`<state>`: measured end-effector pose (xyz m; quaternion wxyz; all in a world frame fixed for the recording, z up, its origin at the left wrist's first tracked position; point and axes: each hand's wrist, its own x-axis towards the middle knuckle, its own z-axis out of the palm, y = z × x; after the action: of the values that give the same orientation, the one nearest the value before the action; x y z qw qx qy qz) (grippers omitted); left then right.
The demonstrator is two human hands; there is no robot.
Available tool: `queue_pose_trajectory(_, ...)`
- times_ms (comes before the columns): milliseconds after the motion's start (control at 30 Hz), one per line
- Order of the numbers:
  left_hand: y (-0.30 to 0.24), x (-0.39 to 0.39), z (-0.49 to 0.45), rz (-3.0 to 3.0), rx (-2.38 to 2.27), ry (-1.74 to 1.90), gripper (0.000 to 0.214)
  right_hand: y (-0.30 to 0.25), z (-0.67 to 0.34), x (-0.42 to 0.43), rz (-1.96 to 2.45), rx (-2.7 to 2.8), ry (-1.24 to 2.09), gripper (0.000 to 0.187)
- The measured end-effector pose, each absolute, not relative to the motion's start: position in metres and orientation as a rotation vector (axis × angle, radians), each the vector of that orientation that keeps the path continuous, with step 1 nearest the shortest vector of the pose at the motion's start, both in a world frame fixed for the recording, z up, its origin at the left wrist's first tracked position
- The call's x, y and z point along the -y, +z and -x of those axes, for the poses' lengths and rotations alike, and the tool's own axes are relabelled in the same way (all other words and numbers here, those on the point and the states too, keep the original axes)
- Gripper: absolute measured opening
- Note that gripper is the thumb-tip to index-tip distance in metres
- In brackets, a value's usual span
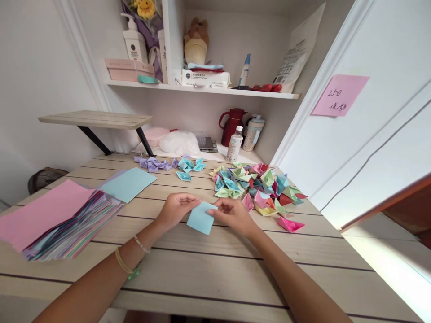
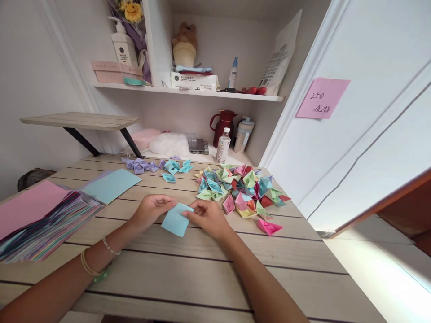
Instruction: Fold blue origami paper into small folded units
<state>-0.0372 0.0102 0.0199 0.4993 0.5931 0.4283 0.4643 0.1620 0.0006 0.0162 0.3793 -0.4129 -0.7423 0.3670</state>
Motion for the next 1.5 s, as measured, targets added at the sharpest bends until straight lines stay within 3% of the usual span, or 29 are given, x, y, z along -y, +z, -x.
queue_pose_trajectory(267,0.022,-0.006,0.035,-1.585,-1.060,1.147,0.015,0.018,-0.165,0.000,1.078,2.004,0.856,0.036)
queue_pose_trajectory(367,0.023,-0.007,0.038,-1.586,-1.067,1.180,0.016,0.016,-0.164,-0.002,1.051,1.844,1.004,0.029)
queue_pose_trajectory(533,0.022,-0.011,0.041,-1.446,-1.059,1.266,0.020,0.010,-0.160,-0.007,0.947,1.474,1.186,0.041)
queue_pose_trajectory(967,0.024,-0.006,0.040,-1.607,-1.116,1.363,0.013,0.017,-0.163,-0.003,0.991,1.635,0.907,0.023)
queue_pose_trajectory(1200,0.022,-0.008,0.042,-1.636,-1.113,1.359,0.013,0.018,-0.163,0.000,1.001,1.639,0.880,0.024)
queue_pose_trajectory(1500,0.026,-0.004,0.047,-2.211,-1.093,1.464,0.007,0.026,-0.171,-0.001,0.906,2.042,0.432,0.012)
